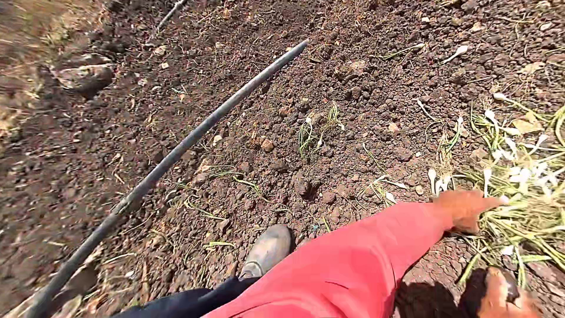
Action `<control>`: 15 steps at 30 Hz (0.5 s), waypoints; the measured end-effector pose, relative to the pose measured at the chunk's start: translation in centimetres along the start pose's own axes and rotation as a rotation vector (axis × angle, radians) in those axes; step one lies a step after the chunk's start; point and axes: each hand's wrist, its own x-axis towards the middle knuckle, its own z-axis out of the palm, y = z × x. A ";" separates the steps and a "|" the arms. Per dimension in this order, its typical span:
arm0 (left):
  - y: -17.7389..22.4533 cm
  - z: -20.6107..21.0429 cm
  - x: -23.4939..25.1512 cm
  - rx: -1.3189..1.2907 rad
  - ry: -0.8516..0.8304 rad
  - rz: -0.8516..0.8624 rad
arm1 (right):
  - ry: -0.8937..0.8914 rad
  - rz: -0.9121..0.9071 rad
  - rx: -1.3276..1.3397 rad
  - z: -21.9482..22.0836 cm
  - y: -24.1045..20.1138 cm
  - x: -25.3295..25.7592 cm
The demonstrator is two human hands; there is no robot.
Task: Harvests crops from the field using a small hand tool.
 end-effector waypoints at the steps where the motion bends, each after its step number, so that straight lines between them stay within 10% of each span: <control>1: -0.7 -0.8 0.0 -0.053 -0.038 0.017 | -0.016 0.004 -0.012 -0.6 -1.5 -0.3; 12: -0.9 -23.1 3.5 -0.222 0.647 -0.053 | -0.036 -0.027 -0.034 -1.6 -2.3 -0.1; 15: -3.8 -21.8 -1.9 0.038 0.662 -0.198 | -0.016 -0.038 -0.040 -1.5 -2.2 0.2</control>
